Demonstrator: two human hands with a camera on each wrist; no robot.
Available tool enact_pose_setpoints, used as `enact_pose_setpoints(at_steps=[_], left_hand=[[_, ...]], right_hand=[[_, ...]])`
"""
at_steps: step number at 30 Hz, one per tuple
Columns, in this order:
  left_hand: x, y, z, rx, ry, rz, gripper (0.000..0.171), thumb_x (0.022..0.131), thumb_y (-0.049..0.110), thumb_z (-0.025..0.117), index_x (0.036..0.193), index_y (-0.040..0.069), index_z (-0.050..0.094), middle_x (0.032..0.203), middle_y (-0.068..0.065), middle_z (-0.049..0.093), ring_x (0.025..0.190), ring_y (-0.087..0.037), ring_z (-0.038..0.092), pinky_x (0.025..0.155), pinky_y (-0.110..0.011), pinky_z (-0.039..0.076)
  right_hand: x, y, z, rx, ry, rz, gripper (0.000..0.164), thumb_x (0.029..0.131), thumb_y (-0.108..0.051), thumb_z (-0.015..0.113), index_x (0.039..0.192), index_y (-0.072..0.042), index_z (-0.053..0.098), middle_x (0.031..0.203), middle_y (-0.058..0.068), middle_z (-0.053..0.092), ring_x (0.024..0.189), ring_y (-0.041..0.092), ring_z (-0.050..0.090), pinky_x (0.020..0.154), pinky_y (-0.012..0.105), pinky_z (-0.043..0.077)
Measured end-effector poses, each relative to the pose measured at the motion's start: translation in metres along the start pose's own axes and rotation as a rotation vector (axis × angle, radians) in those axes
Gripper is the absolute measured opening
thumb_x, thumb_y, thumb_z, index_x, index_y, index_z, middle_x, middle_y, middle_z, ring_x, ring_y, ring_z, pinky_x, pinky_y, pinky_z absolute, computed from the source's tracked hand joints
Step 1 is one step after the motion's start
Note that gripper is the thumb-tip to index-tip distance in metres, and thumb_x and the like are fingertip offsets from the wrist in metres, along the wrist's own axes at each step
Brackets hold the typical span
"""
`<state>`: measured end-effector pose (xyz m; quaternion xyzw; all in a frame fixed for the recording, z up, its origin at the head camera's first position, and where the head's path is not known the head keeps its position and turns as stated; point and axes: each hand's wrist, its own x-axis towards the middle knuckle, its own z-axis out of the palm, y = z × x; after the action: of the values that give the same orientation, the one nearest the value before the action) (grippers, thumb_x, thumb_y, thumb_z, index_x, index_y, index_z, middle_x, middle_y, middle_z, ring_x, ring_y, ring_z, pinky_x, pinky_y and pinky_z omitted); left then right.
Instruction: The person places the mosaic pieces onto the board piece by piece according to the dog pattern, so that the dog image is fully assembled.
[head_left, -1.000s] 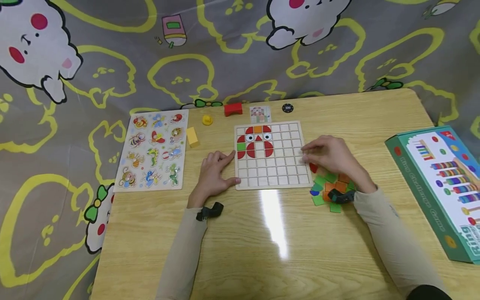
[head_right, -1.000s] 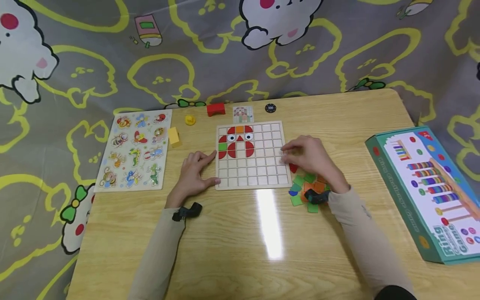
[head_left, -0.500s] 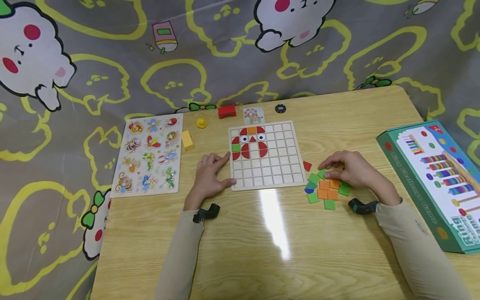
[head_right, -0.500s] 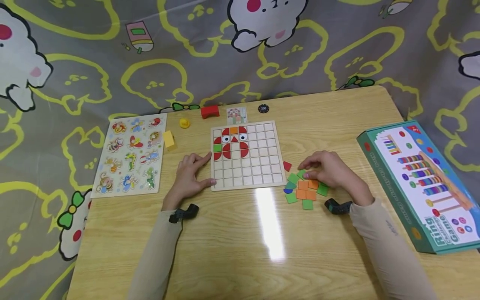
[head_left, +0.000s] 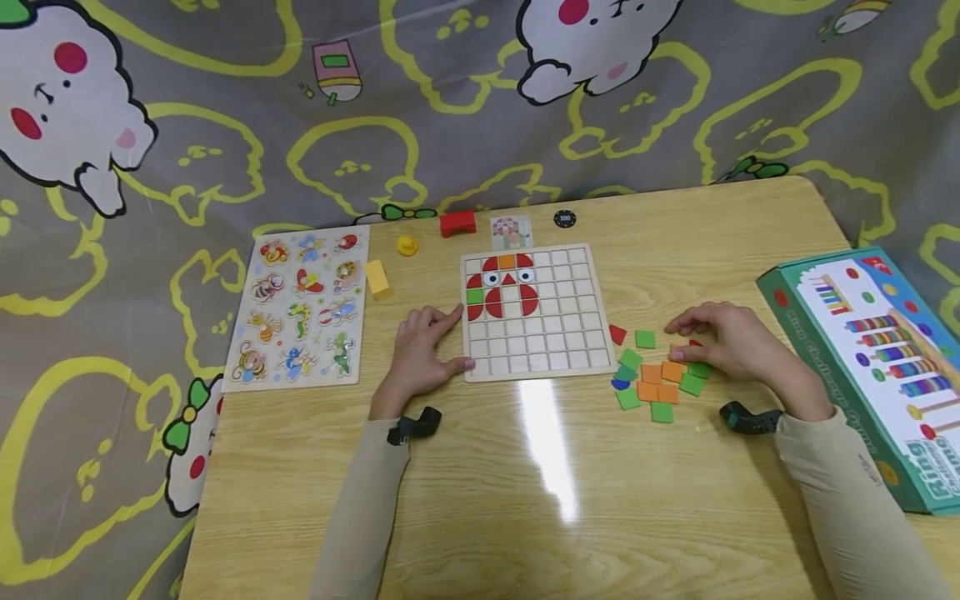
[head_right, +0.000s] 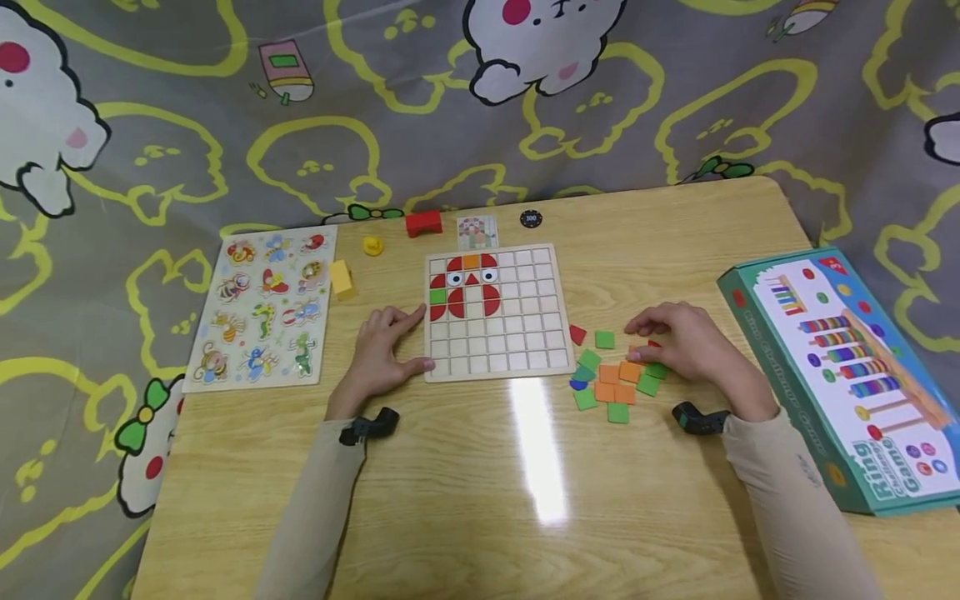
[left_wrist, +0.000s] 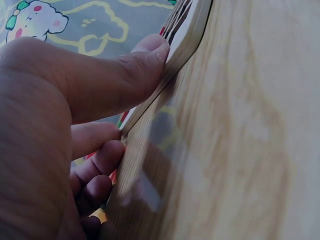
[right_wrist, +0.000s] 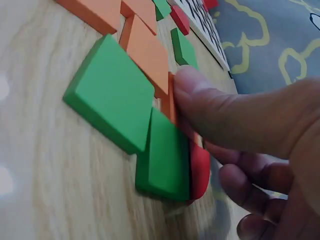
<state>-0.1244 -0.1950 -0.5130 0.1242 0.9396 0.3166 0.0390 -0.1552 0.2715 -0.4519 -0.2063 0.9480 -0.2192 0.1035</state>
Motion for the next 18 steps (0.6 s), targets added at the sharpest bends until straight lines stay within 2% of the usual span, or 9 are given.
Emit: enact_pose_setpoints(at_steps=[5,11,14,18], left_hand=[[-0.0004,-0.0022,-0.0001,0.005,-0.002,-0.002,0.089,0.077,0.052,0.078,0.153,0.030,0.037,0.115,0.000,0.046,0.099,-0.020,0.034,0.085,-0.037,0.026],[-0.0004,-0.0015,0.0002,-0.005,-0.006,-0.002,0.089,0.077,0.052,0.078,0.153,0.030,0.038,0.115,0.000,0.046,0.099,-0.020,0.034,0.085,-0.037,0.025],[-0.0004,-0.0017,-0.0003,-0.006,-0.007,-0.002,0.089,0.077,0.052,0.078,0.153,0.031,0.037,0.115,0.000,0.046,0.099,-0.020,0.034,0.085,-0.037,0.025],[-0.0003,-0.0026,-0.0013,-0.003,-0.009,-0.003,0.089,0.077,0.052,0.078,0.153,0.031,0.036,0.114,0.000,0.046,0.100,-0.020,0.034,0.085,-0.037,0.025]], right_hand=[[-0.0004,-0.0005,0.0003,-0.021,-0.025,-0.018,0.018,0.082,-0.029,0.081,0.091,-0.016,0.073,0.084,-0.004,0.067,0.077,0.015,0.054,0.071,0.035,0.040],[0.0027,-0.0060,0.0011,-0.010,-0.071,0.005,0.011,0.088,-0.022,0.075,0.089,-0.013,0.069,0.081,-0.004,0.065,0.074,0.013,0.053,0.070,0.035,0.041],[0.0037,-0.0073,0.0009,0.004,-0.090,0.021,0.014,0.090,-0.024,0.074,0.093,-0.011,0.069,0.083,-0.002,0.064,0.076,0.014,0.054,0.070,0.033,0.044],[0.0019,-0.0079,-0.0012,0.004,-0.109,0.032,0.024,0.085,-0.025,0.079,0.100,-0.009,0.069,0.086,-0.001,0.064,0.078,0.015,0.055,0.070,0.030,0.045]])
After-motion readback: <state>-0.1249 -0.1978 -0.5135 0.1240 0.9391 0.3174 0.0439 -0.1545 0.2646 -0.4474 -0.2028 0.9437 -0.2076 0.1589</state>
